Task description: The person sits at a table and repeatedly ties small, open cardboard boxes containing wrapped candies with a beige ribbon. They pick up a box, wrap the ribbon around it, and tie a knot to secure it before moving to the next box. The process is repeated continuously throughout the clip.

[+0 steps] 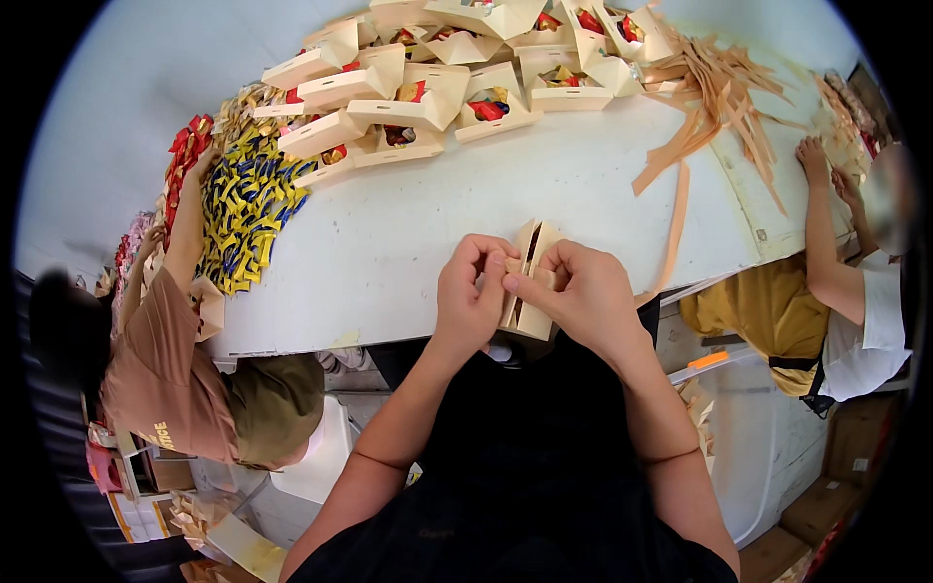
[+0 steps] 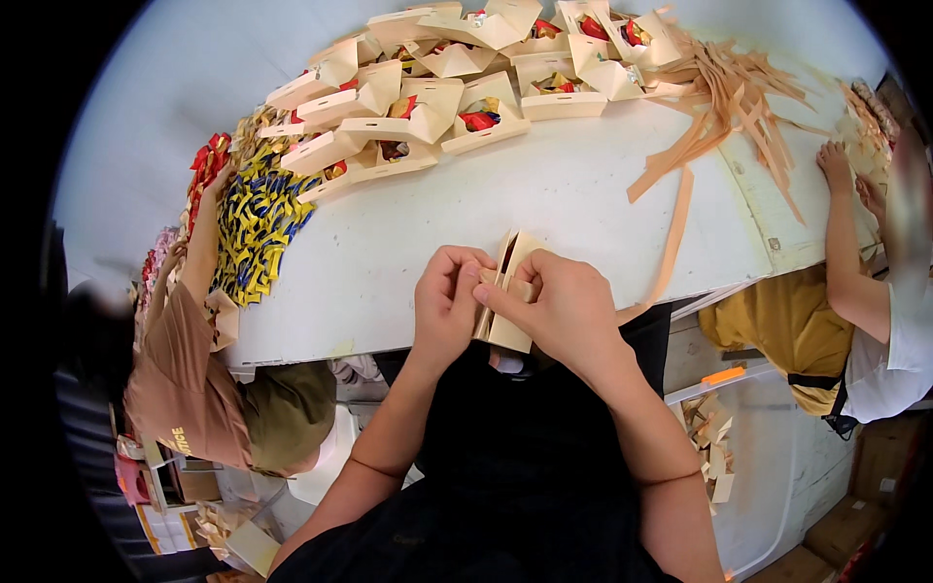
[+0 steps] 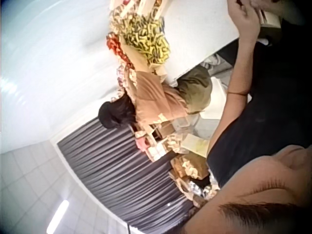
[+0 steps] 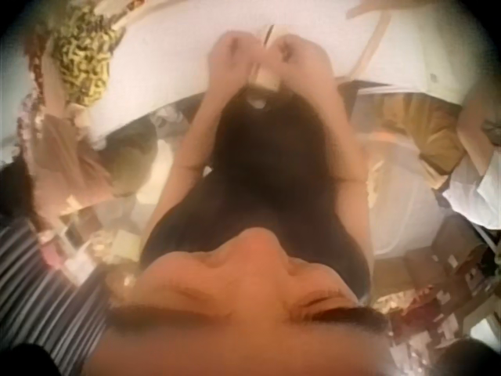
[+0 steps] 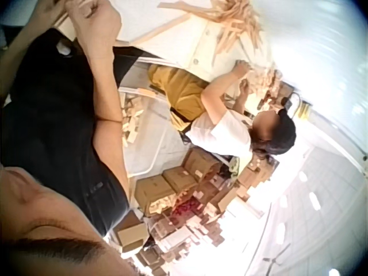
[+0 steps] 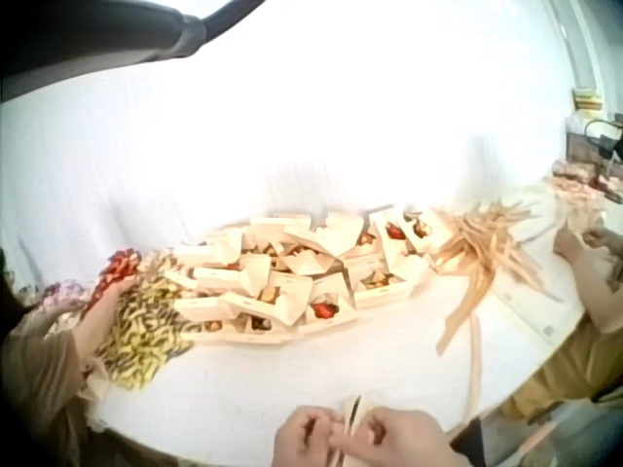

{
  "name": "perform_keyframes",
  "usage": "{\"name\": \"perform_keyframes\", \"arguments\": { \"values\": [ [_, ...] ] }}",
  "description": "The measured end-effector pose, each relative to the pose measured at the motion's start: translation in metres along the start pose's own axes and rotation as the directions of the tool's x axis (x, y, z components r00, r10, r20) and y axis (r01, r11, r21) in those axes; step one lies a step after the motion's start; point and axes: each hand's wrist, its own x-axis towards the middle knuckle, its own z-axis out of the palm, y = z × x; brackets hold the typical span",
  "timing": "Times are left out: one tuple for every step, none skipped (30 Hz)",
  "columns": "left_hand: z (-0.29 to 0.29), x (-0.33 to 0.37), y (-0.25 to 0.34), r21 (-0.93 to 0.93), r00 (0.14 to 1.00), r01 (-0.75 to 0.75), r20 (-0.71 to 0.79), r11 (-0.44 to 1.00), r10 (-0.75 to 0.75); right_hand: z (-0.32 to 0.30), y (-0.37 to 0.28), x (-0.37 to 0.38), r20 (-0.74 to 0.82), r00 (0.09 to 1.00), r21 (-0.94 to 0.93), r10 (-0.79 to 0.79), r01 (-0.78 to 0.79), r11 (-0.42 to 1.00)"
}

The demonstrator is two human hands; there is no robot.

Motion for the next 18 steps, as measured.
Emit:
{"name": "perform_keyframes", "arguments": {
  "values": [
    [-0.003,0.000,-0.003,-0.052,1.000,0.023,-0.014,0.998,-0.023,0.001,0.000,0.001,-0.008,1.000,-0.046,0.001,-0.001,0.999],
    [-0.009,0.001,-0.004,-0.125,0.993,0.061,-0.091,0.990,-0.073,0.002,0.000,0.004,-0.016,1.000,-0.094,0.001,-0.002,0.996],
    [-0.020,0.005,-0.002,-0.198,0.980,0.092,-0.156,0.976,-0.124,0.001,0.000,0.005,-0.031,1.000,-0.139,0.001,-0.005,0.990],
    [-0.035,0.007,0.000,-0.273,0.960,0.116,-0.217,0.955,-0.179,0.001,0.000,0.006,-0.030,1.000,-0.145,0.010,-0.014,0.989],
    [-0.058,0.009,-0.007,-0.208,0.934,0.079,-0.326,0.975,-0.145,0.000,0.000,0.007,-0.030,0.999,-0.149,0.021,-0.025,0.989],
    [-0.079,0.011,-0.013,-0.140,0.898,0.049,-0.427,0.989,-0.105,0.000,0.000,0.007,-0.033,0.999,-0.151,0.035,-0.039,0.988],
    [-0.088,0.012,-0.010,-0.036,0.849,0.039,-0.526,0.999,-0.052,0.001,0.000,0.007,-0.047,0.999,-0.166,0.026,-0.034,0.986],
    [-0.096,0.011,-0.007,0.067,0.787,0.039,-0.616,0.997,0.010,0.003,-0.001,0.005,-0.060,0.998,-0.184,0.015,-0.026,0.983],
    [-0.100,0.009,-0.003,0.168,0.717,0.050,-0.692,0.984,0.082,0.005,-0.001,0.004,-0.072,0.997,-0.201,0.005,-0.019,0.979],
    [-0.100,-0.001,0.001,0.250,0.797,0.091,-0.598,0.964,0.079,0.007,0.000,0.004,-0.083,0.997,-0.176,-0.009,-0.006,0.984],
    [-0.096,-0.016,0.005,0.332,0.867,0.123,-0.495,0.935,0.061,0.007,0.004,0.004,-0.095,0.995,-0.153,-0.019,0.005,0.988],
    [-0.090,-0.030,0.012,0.413,0.918,0.147,-0.396,0.899,0.032,0.009,0.006,0.004,-0.099,0.994,-0.133,-0.036,0.022,0.991],
    [-0.074,-0.037,0.019,0.437,0.958,0.197,-0.276,0.878,-0.077,0.011,0.006,0.004,-0.095,0.995,-0.125,-0.028,0.016,0.992],
    [-0.052,-0.041,0.024,0.402,0.986,0.099,-0.161,0.910,-0.036,0.014,0.005,0.004,-0.083,0.996,-0.121,-0.026,0.016,0.992],
    [-0.030,-0.039,0.031,0.401,0.989,0.135,-0.107,0.906,-0.100,0.014,0.005,0.005,-0.077,0.997,-0.112,-0.016,0.007,0.994],
    [-0.017,-0.031,0.025,0.473,0.998,0.064,-0.012,0.879,-0.066,0.013,0.004,0.003,-0.080,0.997,-0.094,-0.003,-0.004,0.996],
    [-0.004,-0.020,0.021,0.363,0.997,0.076,-0.055,0.929,-0.060,0.013,0.004,0.003,-0.083,0.997,-0.077,0.001,-0.008,0.997],
    [0.009,-0.009,0.020,0.247,0.993,0.077,-0.101,0.966,-0.053,0.012,0.003,0.004,-0.087,0.996,-0.061,0.000,-0.005,0.998]
  ]
}}
